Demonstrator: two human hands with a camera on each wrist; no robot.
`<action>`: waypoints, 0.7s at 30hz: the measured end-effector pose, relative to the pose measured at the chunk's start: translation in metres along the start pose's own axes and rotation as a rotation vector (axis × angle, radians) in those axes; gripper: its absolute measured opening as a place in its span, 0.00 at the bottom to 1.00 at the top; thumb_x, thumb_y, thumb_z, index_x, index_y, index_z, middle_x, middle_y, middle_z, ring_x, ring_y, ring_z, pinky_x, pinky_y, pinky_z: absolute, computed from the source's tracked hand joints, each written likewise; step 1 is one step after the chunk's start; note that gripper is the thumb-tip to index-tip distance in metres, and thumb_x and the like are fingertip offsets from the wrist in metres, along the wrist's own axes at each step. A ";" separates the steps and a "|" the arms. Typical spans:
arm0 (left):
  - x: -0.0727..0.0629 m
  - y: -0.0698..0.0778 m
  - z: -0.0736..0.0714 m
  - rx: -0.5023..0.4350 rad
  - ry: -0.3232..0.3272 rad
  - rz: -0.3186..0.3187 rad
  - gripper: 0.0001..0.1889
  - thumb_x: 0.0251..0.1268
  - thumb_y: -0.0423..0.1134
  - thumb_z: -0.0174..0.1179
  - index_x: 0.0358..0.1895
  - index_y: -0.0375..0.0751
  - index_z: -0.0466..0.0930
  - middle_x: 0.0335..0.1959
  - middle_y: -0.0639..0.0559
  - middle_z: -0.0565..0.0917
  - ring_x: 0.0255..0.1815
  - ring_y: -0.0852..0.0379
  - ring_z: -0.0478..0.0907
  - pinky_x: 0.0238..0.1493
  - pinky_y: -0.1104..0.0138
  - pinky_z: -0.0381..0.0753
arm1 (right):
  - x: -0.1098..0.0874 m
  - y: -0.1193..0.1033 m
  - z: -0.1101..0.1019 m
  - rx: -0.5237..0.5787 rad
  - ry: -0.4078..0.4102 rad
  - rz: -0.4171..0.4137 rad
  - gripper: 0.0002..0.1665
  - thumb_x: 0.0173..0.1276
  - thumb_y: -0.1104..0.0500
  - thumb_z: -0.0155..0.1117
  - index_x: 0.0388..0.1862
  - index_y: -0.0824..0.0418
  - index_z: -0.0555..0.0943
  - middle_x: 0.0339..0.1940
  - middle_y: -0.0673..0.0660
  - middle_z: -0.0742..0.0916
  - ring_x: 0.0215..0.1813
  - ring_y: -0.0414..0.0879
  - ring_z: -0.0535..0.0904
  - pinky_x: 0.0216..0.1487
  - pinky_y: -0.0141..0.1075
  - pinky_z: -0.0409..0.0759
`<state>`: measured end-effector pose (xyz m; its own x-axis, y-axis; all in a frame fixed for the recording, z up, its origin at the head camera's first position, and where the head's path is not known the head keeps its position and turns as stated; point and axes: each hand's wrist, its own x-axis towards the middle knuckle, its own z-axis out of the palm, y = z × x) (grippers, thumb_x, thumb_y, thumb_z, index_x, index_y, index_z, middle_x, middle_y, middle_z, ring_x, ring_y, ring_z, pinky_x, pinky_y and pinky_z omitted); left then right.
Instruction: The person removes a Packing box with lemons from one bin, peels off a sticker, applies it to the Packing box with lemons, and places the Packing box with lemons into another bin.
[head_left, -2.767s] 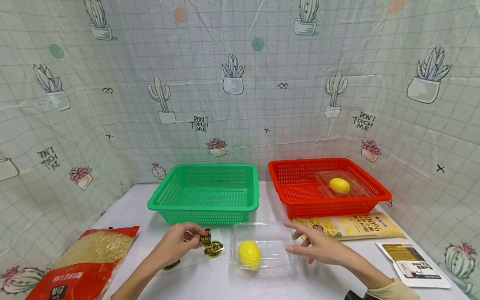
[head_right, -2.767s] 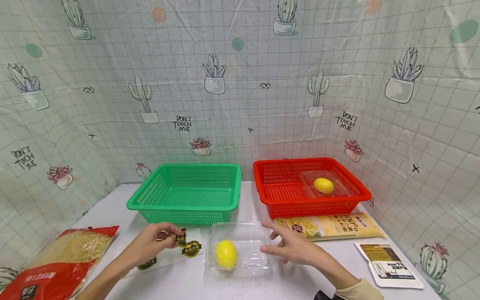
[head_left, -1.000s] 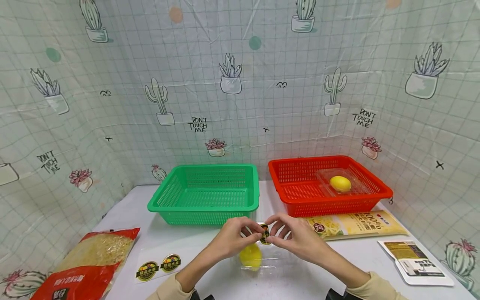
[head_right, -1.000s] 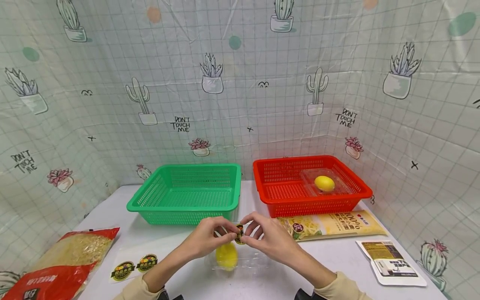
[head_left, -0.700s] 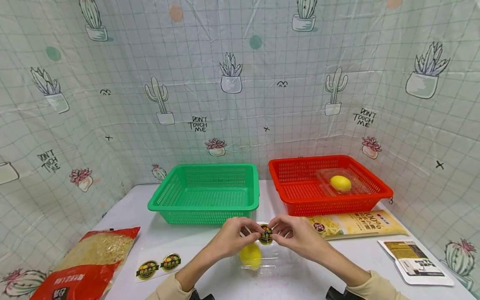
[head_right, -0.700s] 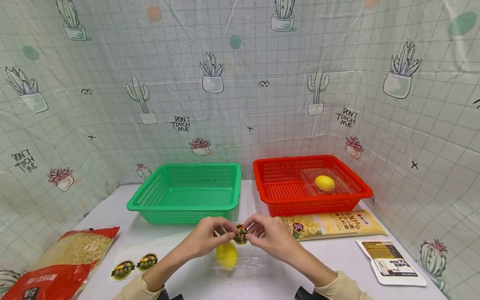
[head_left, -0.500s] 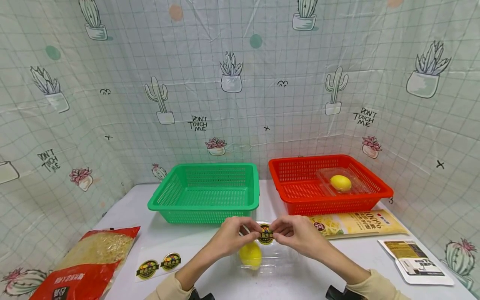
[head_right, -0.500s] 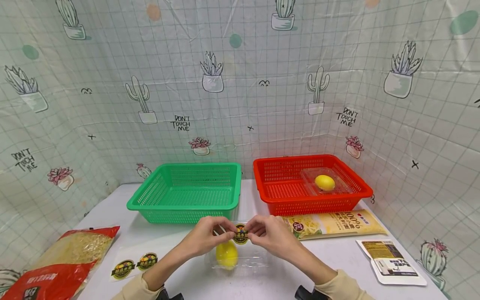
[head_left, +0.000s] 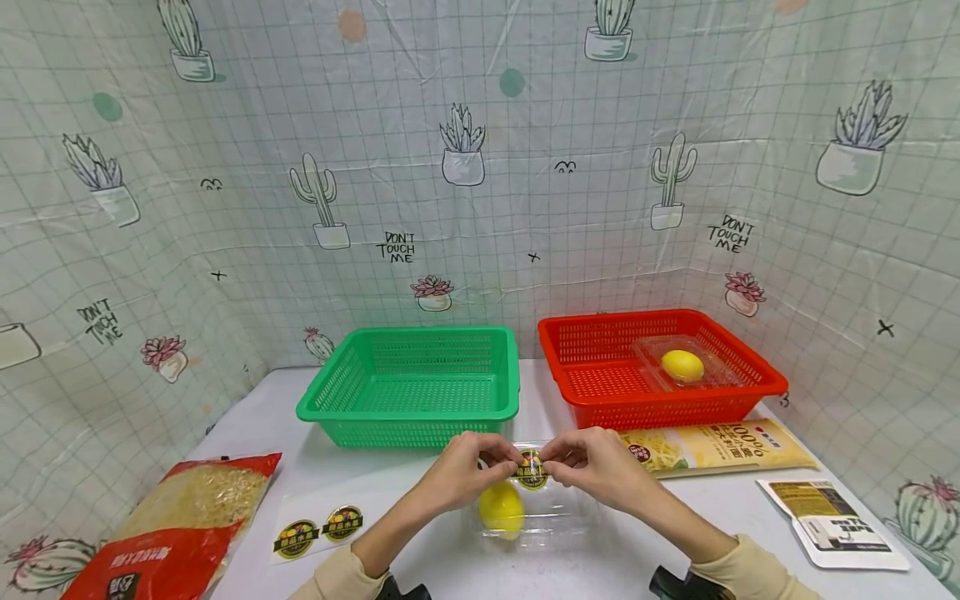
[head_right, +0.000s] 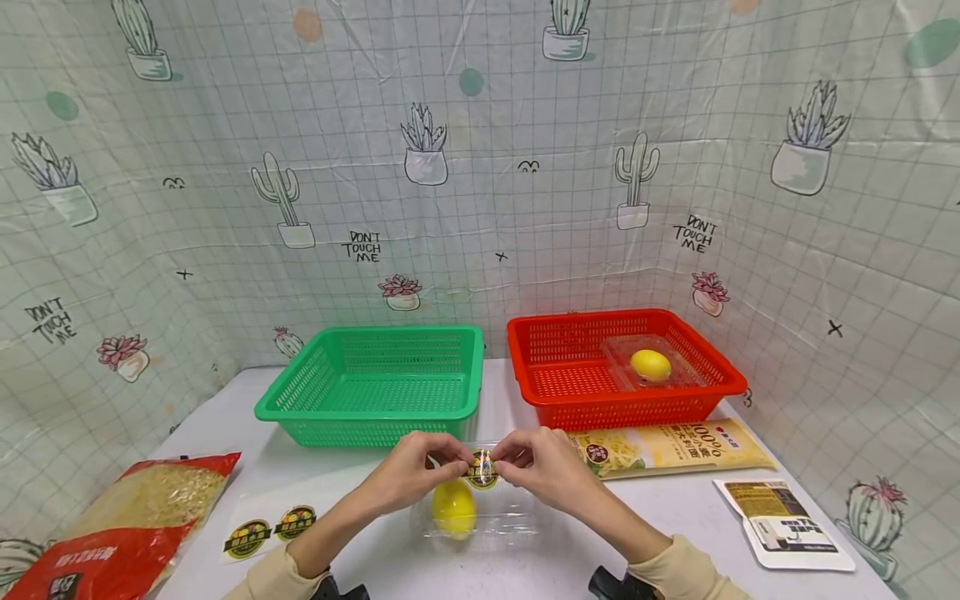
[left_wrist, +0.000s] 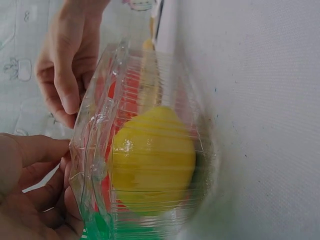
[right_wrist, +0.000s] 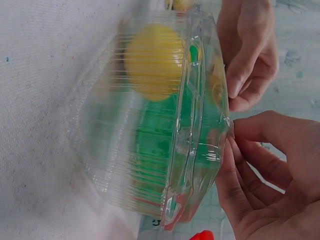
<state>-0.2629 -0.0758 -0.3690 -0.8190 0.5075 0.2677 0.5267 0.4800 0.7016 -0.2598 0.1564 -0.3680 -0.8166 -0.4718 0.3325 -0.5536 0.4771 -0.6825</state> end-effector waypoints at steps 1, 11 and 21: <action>0.000 0.000 0.000 -0.001 -0.001 0.000 0.05 0.66 0.33 0.61 0.38 0.39 0.87 0.32 0.51 0.87 0.31 0.64 0.77 0.32 0.76 0.75 | 0.000 0.000 0.000 -0.003 -0.002 0.001 0.05 0.63 0.62 0.69 0.37 0.61 0.87 0.30 0.53 0.90 0.28 0.34 0.83 0.31 0.27 0.83; 0.000 -0.004 0.003 0.030 0.022 0.024 0.04 0.64 0.32 0.63 0.39 0.38 0.85 0.31 0.51 0.87 0.29 0.66 0.77 0.34 0.75 0.76 | 0.003 0.003 0.000 -0.012 -0.048 0.040 0.05 0.63 0.63 0.68 0.37 0.61 0.88 0.29 0.55 0.90 0.26 0.34 0.81 0.29 0.27 0.81; 0.001 -0.005 0.007 0.131 0.039 0.018 0.04 0.64 0.34 0.63 0.37 0.41 0.87 0.28 0.54 0.87 0.26 0.68 0.74 0.37 0.74 0.70 | 0.006 0.007 0.001 -0.024 -0.083 0.064 0.05 0.63 0.63 0.67 0.37 0.62 0.88 0.28 0.56 0.90 0.25 0.33 0.79 0.28 0.27 0.80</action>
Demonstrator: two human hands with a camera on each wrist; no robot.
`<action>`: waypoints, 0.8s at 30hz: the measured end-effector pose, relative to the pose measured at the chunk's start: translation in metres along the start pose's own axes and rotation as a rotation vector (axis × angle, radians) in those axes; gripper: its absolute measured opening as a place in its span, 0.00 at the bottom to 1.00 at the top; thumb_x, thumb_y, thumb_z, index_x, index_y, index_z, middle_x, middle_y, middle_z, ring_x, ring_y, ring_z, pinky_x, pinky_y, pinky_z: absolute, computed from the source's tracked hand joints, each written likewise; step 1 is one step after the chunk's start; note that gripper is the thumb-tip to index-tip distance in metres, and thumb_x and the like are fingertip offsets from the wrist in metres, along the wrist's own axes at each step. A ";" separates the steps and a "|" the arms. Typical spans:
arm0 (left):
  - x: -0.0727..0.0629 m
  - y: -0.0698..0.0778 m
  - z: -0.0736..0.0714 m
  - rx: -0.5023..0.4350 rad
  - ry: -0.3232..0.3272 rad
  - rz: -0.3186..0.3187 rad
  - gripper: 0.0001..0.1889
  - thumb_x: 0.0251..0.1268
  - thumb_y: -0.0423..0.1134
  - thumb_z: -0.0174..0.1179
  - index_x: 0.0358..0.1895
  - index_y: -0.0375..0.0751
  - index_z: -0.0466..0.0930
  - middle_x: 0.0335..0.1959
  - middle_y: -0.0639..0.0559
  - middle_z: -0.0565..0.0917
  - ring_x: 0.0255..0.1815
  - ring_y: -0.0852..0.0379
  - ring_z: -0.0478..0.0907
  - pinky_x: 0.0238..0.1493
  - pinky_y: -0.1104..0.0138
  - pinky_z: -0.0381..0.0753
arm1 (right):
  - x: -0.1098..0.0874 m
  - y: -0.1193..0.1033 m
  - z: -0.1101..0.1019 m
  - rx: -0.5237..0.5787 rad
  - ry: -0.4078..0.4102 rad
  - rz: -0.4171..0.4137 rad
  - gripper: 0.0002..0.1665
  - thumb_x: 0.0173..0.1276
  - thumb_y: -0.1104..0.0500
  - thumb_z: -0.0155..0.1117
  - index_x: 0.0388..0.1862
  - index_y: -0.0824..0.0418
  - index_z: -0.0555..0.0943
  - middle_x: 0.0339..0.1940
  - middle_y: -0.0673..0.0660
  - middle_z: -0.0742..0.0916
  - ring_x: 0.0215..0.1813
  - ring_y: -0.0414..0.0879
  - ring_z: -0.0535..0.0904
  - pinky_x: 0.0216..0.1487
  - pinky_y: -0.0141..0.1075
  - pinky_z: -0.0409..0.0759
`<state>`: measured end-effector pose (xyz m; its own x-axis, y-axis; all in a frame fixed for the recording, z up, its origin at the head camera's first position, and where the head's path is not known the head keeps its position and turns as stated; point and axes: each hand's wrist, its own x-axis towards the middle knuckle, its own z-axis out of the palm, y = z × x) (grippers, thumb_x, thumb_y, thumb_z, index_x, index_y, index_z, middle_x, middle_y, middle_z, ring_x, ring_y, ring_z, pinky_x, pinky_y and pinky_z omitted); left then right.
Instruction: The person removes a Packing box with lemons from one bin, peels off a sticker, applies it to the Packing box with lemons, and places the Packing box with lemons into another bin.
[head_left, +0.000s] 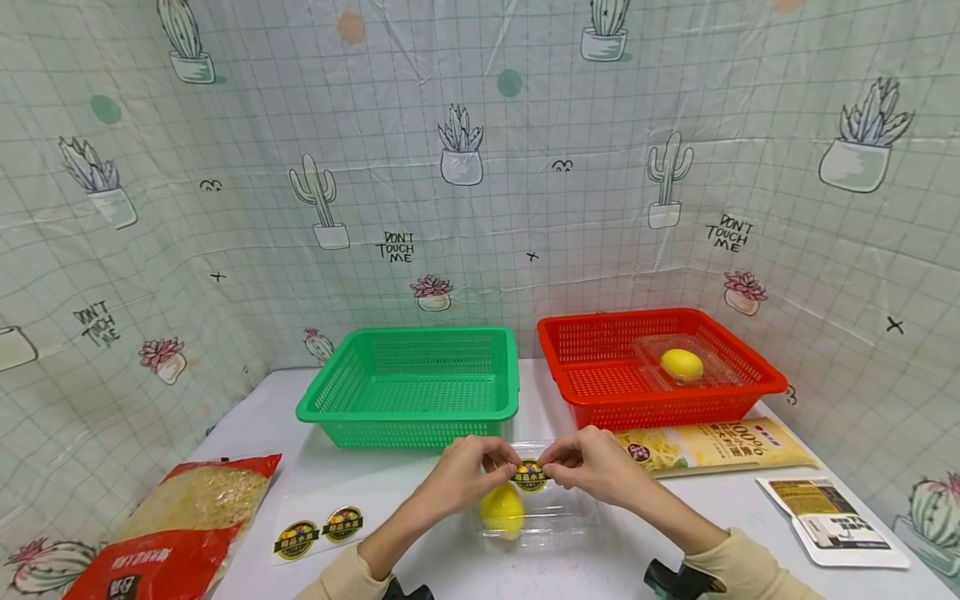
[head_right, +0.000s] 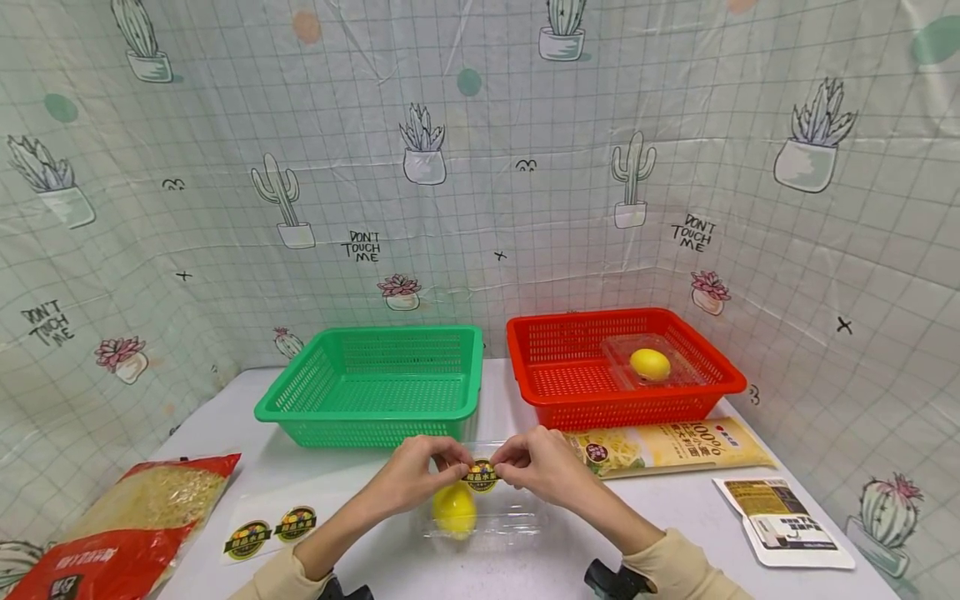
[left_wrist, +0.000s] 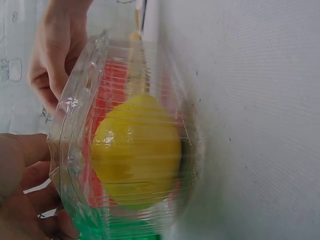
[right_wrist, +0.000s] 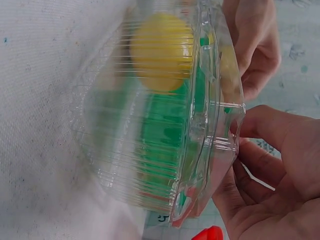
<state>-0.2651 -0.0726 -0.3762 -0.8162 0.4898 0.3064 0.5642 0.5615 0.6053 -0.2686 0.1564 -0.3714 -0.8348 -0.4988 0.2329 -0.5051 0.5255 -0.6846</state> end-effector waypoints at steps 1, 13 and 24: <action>0.000 0.000 0.000 0.004 0.000 -0.003 0.04 0.64 0.34 0.63 0.37 0.41 0.87 0.28 0.54 0.87 0.26 0.68 0.74 0.38 0.74 0.69 | 0.000 0.000 0.000 -0.004 -0.002 0.000 0.05 0.63 0.63 0.67 0.36 0.61 0.88 0.29 0.57 0.90 0.24 0.33 0.79 0.28 0.27 0.80; 0.002 -0.002 0.002 0.023 0.007 -0.023 0.05 0.64 0.35 0.62 0.38 0.42 0.88 0.26 0.56 0.87 0.24 0.70 0.73 0.45 0.68 0.64 | 0.004 0.002 0.001 -0.004 0.000 0.027 0.05 0.63 0.63 0.67 0.35 0.61 0.88 0.28 0.58 0.89 0.22 0.36 0.78 0.25 0.28 0.80; 0.003 -0.002 0.001 0.021 -0.005 -0.021 0.06 0.64 0.35 0.62 0.38 0.41 0.88 0.27 0.56 0.87 0.25 0.69 0.74 0.44 0.68 0.64 | 0.004 0.001 0.001 -0.007 0.002 0.035 0.05 0.63 0.63 0.67 0.35 0.60 0.88 0.28 0.58 0.89 0.22 0.37 0.78 0.24 0.29 0.79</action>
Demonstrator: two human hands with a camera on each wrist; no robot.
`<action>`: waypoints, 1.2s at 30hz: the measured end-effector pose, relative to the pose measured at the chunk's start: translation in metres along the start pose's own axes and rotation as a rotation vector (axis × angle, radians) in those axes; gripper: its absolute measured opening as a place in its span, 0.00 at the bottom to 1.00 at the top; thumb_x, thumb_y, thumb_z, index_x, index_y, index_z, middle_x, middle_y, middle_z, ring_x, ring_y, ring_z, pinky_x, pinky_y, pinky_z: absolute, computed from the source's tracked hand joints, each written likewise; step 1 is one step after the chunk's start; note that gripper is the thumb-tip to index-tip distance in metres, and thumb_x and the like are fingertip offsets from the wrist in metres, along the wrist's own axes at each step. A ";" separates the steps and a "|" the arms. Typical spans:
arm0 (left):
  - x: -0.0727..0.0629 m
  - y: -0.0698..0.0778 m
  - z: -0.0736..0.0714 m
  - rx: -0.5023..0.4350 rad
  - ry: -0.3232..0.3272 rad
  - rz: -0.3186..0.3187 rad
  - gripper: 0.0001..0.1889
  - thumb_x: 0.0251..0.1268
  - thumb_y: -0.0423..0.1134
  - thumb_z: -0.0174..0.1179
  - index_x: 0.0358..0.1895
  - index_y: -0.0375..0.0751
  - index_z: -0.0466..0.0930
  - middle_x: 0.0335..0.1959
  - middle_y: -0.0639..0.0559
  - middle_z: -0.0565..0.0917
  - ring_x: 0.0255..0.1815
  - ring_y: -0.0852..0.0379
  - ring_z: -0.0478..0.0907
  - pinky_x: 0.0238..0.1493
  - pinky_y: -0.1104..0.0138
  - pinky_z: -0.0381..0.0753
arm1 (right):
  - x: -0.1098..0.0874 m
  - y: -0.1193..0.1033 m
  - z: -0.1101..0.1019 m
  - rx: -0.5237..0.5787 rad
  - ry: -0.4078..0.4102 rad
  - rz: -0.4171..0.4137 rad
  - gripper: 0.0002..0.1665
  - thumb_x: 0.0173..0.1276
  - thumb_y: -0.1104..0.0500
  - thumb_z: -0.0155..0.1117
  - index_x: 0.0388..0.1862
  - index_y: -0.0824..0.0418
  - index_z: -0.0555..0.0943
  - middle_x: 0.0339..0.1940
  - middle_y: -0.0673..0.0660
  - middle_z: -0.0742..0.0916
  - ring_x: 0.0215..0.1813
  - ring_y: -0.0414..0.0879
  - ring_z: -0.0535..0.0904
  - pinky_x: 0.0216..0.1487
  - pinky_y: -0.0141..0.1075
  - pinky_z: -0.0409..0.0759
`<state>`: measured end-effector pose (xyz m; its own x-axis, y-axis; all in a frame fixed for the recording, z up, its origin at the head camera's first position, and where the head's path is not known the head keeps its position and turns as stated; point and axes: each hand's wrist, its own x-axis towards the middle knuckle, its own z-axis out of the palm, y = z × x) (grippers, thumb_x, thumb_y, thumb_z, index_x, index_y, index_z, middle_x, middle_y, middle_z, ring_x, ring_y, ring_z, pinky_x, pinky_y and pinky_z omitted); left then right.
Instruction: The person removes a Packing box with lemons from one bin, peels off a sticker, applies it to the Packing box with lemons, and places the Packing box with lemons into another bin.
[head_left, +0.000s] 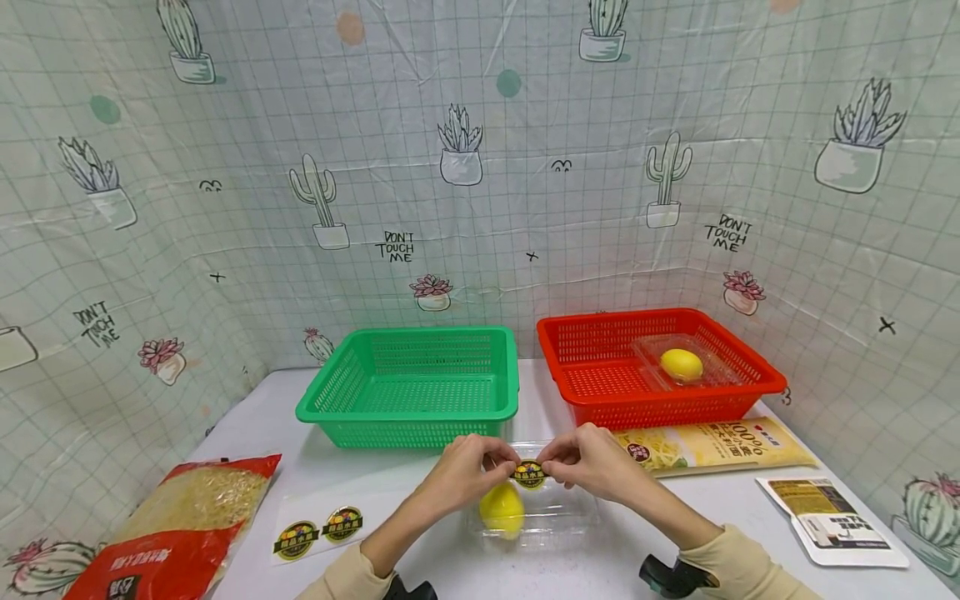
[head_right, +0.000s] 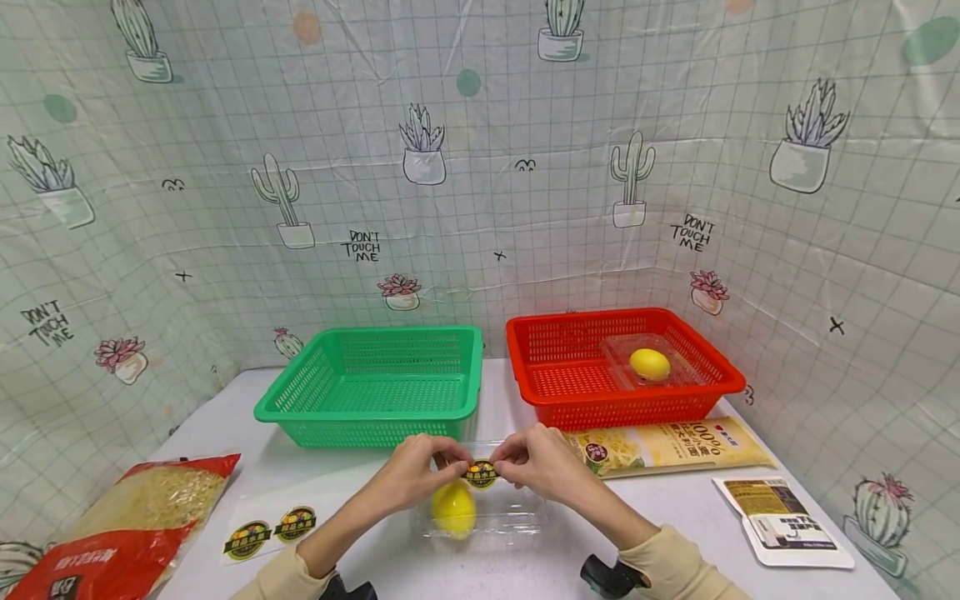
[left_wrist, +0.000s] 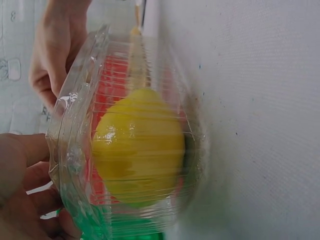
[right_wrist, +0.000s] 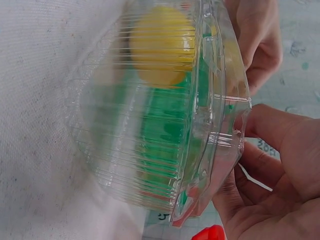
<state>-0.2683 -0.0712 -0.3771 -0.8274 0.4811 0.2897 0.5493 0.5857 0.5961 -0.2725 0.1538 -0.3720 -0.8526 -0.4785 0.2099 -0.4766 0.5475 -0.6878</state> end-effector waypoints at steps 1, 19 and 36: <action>0.000 0.000 0.000 0.003 -0.002 0.000 0.06 0.64 0.35 0.62 0.37 0.41 0.88 0.27 0.56 0.87 0.25 0.69 0.73 0.44 0.68 0.65 | 0.000 0.000 0.000 -0.004 0.000 0.000 0.05 0.63 0.63 0.67 0.34 0.60 0.88 0.28 0.58 0.89 0.22 0.37 0.78 0.24 0.29 0.79; 0.000 -0.002 -0.002 0.034 -0.012 0.014 0.05 0.59 0.32 0.63 0.36 0.42 0.88 0.22 0.58 0.82 0.23 0.71 0.70 0.40 0.71 0.65 | -0.001 -0.003 0.001 -0.106 0.048 -0.047 0.03 0.60 0.62 0.70 0.32 0.55 0.89 0.22 0.43 0.86 0.22 0.31 0.72 0.24 0.26 0.73; -0.011 -0.002 -0.004 0.171 0.083 0.034 0.13 0.57 0.41 0.70 0.46 0.43 0.87 0.50 0.48 0.82 0.48 0.52 0.74 0.49 0.59 0.73 | -0.006 -0.002 0.006 -0.284 0.204 0.057 0.25 0.49 0.49 0.80 0.48 0.52 0.86 0.39 0.52 0.81 0.35 0.41 0.72 0.34 0.30 0.71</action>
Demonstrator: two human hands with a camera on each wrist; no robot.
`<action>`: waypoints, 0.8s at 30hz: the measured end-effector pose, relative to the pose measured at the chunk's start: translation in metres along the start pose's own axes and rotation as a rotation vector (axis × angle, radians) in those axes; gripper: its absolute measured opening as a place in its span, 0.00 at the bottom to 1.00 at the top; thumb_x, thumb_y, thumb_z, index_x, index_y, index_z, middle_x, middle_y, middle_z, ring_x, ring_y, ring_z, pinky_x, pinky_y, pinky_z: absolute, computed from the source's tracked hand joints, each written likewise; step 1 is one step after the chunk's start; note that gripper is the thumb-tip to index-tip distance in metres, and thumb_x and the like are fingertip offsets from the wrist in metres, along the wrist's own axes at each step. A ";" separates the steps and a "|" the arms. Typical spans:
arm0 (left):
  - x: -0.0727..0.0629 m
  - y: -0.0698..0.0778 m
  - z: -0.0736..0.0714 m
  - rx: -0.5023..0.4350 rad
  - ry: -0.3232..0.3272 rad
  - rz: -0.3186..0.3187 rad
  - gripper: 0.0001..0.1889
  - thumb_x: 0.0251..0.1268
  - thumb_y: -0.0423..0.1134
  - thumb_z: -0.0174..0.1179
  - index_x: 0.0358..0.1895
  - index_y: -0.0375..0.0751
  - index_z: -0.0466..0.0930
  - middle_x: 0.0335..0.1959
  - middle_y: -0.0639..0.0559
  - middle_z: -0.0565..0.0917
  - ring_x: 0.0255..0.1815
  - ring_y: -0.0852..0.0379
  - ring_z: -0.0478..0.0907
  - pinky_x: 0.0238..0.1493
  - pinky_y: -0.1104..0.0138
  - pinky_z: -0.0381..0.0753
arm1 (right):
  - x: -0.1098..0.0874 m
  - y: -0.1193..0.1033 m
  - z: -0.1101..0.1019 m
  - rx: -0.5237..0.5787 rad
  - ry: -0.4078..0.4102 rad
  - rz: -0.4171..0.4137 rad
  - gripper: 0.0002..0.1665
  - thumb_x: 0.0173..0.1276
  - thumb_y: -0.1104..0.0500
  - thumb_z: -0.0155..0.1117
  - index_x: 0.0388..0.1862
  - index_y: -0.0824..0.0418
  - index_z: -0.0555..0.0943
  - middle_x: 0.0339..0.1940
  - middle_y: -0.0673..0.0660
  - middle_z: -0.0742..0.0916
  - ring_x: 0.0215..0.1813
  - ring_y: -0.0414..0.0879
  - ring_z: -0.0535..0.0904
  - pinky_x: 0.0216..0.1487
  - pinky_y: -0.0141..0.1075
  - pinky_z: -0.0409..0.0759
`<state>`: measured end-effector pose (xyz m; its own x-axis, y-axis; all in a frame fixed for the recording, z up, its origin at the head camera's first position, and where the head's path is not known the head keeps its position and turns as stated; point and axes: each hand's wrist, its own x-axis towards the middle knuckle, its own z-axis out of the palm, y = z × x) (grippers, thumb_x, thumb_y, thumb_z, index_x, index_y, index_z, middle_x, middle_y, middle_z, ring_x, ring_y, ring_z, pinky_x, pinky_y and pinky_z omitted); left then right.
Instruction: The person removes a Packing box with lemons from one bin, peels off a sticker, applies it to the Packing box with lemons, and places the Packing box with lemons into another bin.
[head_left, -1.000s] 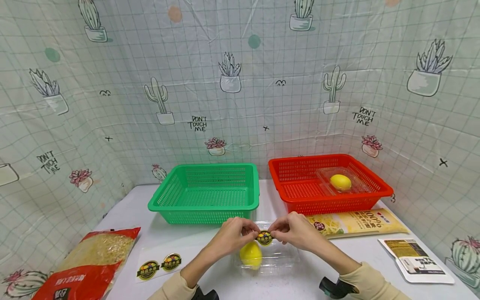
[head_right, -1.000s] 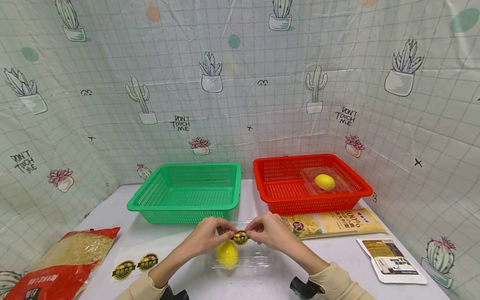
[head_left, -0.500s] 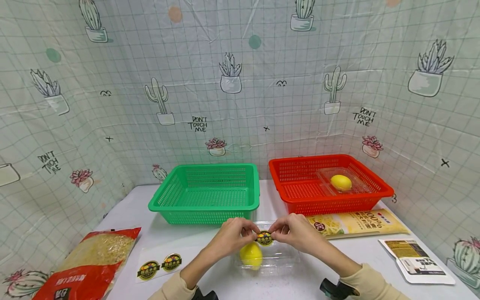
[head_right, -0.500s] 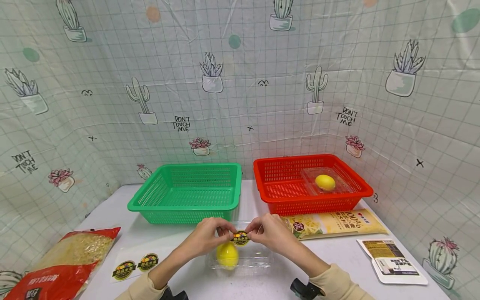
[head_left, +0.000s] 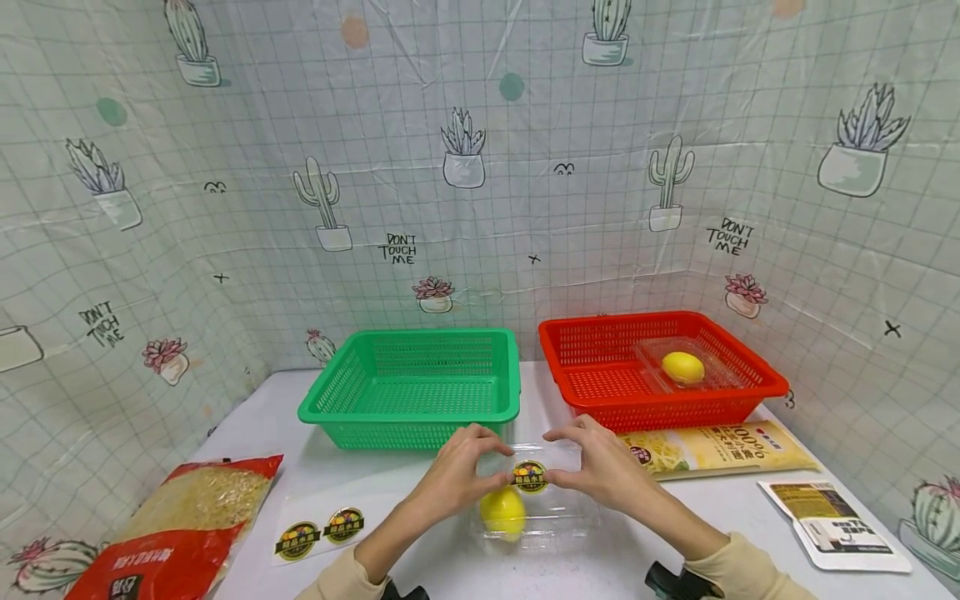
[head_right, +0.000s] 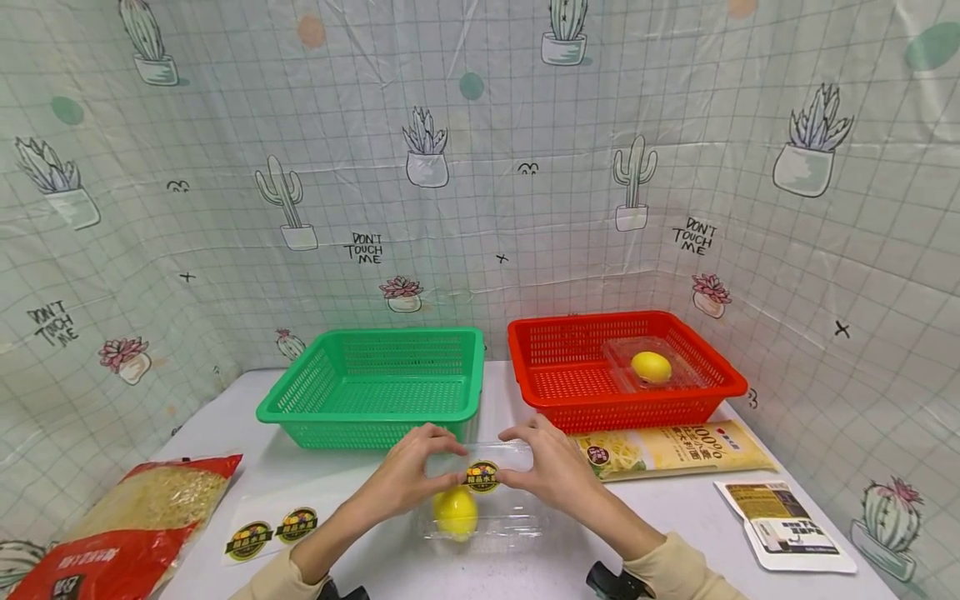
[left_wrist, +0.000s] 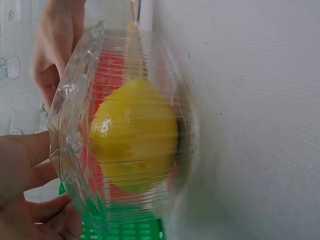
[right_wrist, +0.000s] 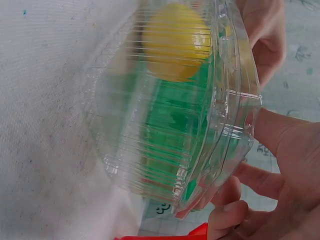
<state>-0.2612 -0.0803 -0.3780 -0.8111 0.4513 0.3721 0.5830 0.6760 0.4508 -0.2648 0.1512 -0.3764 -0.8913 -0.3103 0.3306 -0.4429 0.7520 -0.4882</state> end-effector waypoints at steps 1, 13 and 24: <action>0.000 0.000 0.000 0.007 0.002 0.003 0.15 0.57 0.41 0.70 0.47 0.42 0.86 0.53 0.47 0.82 0.50 0.51 0.74 0.52 0.56 0.74 | 0.000 0.000 0.000 -0.004 0.000 0.009 0.27 0.49 0.48 0.80 0.50 0.52 0.85 0.41 0.52 0.81 0.37 0.42 0.73 0.36 0.31 0.73; 0.001 -0.003 0.002 -0.031 -0.085 -0.023 0.29 0.60 0.48 0.68 0.61 0.34 0.78 0.64 0.41 0.78 0.65 0.42 0.73 0.65 0.43 0.69 | -0.004 0.003 -0.001 -0.028 -0.043 0.012 0.34 0.53 0.42 0.76 0.56 0.58 0.83 0.55 0.60 0.85 0.55 0.57 0.82 0.54 0.56 0.80; 0.001 0.001 0.006 0.007 -0.094 -0.025 0.35 0.59 0.55 0.67 0.63 0.32 0.76 0.63 0.42 0.79 0.64 0.45 0.73 0.62 0.48 0.73 | -0.005 -0.002 0.005 -0.141 -0.082 0.020 0.49 0.51 0.27 0.69 0.63 0.59 0.79 0.60 0.60 0.83 0.58 0.57 0.81 0.57 0.61 0.76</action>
<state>-0.2613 -0.0756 -0.3820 -0.8263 0.4872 0.2827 0.5627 0.6914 0.4531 -0.2603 0.1483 -0.3810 -0.9072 -0.3368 0.2522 -0.4123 0.8309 -0.3736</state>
